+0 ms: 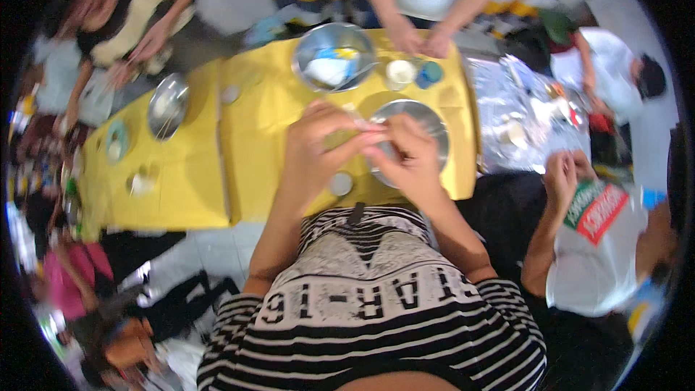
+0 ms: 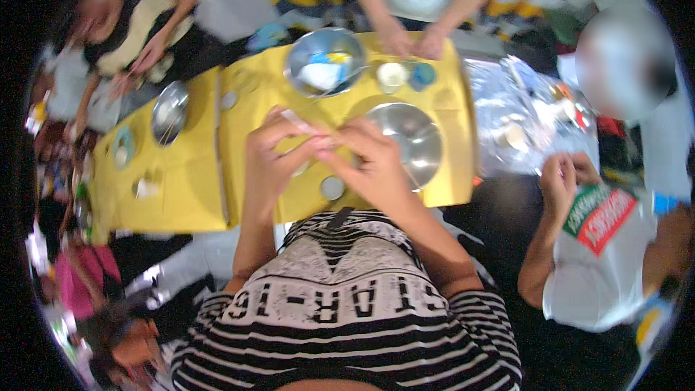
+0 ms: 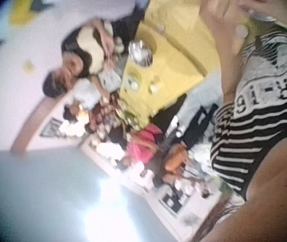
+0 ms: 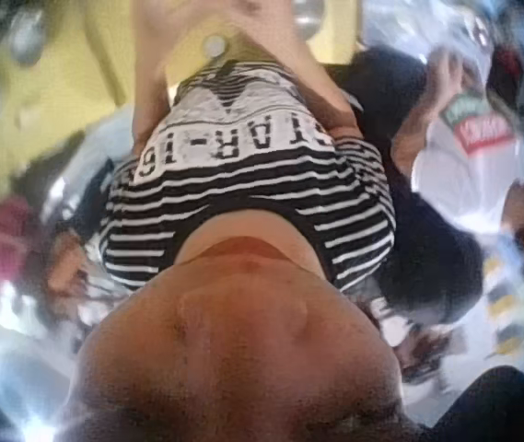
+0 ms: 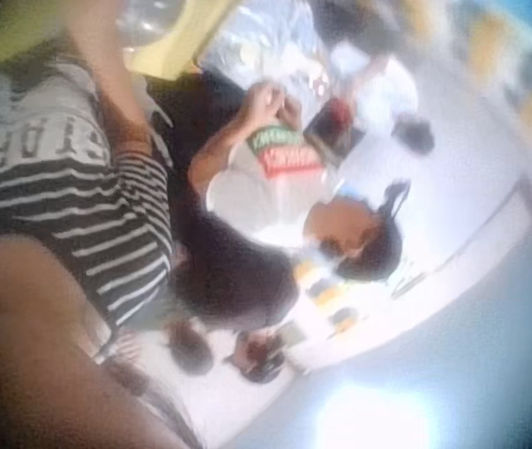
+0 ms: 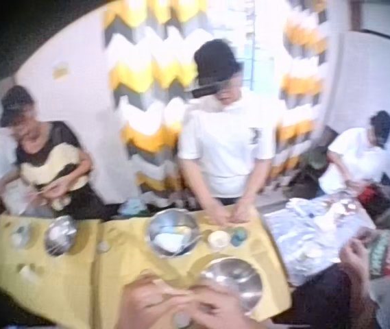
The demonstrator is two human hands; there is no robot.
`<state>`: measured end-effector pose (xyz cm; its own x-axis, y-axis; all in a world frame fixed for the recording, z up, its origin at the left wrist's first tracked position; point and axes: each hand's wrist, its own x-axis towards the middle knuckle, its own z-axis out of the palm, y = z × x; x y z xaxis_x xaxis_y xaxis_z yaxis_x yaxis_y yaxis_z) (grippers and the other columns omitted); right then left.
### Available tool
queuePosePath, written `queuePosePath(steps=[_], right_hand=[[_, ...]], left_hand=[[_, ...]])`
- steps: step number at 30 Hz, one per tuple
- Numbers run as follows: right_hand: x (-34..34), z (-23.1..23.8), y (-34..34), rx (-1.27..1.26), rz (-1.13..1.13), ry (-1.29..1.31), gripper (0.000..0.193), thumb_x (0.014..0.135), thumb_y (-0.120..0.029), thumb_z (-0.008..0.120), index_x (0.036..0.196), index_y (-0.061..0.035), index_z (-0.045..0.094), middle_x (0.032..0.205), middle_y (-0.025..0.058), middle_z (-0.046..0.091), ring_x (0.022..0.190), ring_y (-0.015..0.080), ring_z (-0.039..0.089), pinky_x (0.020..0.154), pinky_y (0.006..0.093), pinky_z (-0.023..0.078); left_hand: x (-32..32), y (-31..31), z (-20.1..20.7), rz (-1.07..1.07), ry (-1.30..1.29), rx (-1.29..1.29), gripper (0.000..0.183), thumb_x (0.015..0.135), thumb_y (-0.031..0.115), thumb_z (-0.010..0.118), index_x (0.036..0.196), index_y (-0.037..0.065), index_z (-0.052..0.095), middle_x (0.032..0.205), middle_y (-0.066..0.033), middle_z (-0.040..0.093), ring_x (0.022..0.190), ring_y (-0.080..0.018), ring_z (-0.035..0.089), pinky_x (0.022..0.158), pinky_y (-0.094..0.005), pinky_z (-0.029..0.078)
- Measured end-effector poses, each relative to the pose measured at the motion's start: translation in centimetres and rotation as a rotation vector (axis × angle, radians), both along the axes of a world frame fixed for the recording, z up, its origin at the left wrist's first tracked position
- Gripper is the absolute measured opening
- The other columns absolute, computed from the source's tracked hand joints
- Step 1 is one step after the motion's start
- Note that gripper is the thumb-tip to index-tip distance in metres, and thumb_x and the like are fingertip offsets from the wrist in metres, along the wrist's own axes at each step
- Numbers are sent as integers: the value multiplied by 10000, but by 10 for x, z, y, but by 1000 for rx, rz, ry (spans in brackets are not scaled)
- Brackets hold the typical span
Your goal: The person uses scissors to cut a white wick and then inserts it into a small cup containing wax. They use a wooden stick to adjust the wick's position within the cup. The person repeats this process with multiple cups, handling the wicks and tools with both hands.
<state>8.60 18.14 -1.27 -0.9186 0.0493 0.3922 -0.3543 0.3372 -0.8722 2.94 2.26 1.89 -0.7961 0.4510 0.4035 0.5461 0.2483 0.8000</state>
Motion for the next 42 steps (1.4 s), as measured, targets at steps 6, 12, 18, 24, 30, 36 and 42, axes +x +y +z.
queuePosePath(steps=[6, 12, 18, 24, 30, 36, 42], right_hand=[[2, -12, 4, -52, -46, 79, 135, 766, -113, 704, 845, -20, 645, 756, 106, 549, 654, 252, 566, 560, 339, 439], [10, -17, 12, -86, -153, 51, 159, 765, -126, 736, 858, -18, 667, 787, 57, 571, 622, 134, 503, 522, 269, 376], [8, -22, 30, -189, -322, 79, 197, 772, -184, 741, 817, -10, 659, 726, 43, 519, 614, 106, 470, 538, 253, 371], [8, -13, 33, -245, -287, -1, 165, 783, -163, 730, 841, -18, 678, 767, 19, 526, 589, 67, 440, 500, 237, 348], [5, -7, 15, -290, -258, -63, 127, 770, -95, 735, 877, -34, 703, 861, 28, 559, 760, 76, 524, 605, 197, 392], [15, -20, 12, 22, -308, 52, 176, 731, -77, 732, 899, -28, 714, 839, 82, 571, 778, 199, 558, 663, 283, 450], [1, -18, 0, 8, -269, 53, 139, 748, -24, 720, 884, -47, 708, 823, 23, 527, 635, 86, 437, 510, 217, 308]], left_hand=[[12, 7, -12, 49, -186, 39, 149, 731, 66, 714, 875, 33, 697, 890, -67, 686, 818, -157, 570, 715, -279, 408], [6, 13, -30, -76, -161, 188, 239, 792, 86, 665, 1021, 20, 647, 1027, -73, 652, 889, -141, 545, 718, -255, 397], [11, 15, -38, -101, -442, 172, 268, 918, 175, 540, 1120, 10, 602, 1066, -75, 626, 970, -146, 547, 825, -271, 411], [16, 25, -70, -232, -723, 203, 372, 973, 270, 448, 1232, 13, 518, 1125, -90, 592, 1001, -154, 555, 830, -280, 416], [30, 27, -86, -379, -1393, 614, 439, 978, 398, 403, 1249, 64, 495, 1130, -49, 580, 1006, -153, 536, 847, -325, 419], [38, 16, -114, -550, -1557, 715, 408, 972, 371, 420, 1263, 92, 483, 1198, -44, 576, 1089, -175, 532, 886, -339, 423], [29, 2, -99, -485, -1529, 717, 434, 966, 398, 420, 1293, 115, 455, 1307, -22, 527, 1087, -110, 525, 830, -245, 421]])
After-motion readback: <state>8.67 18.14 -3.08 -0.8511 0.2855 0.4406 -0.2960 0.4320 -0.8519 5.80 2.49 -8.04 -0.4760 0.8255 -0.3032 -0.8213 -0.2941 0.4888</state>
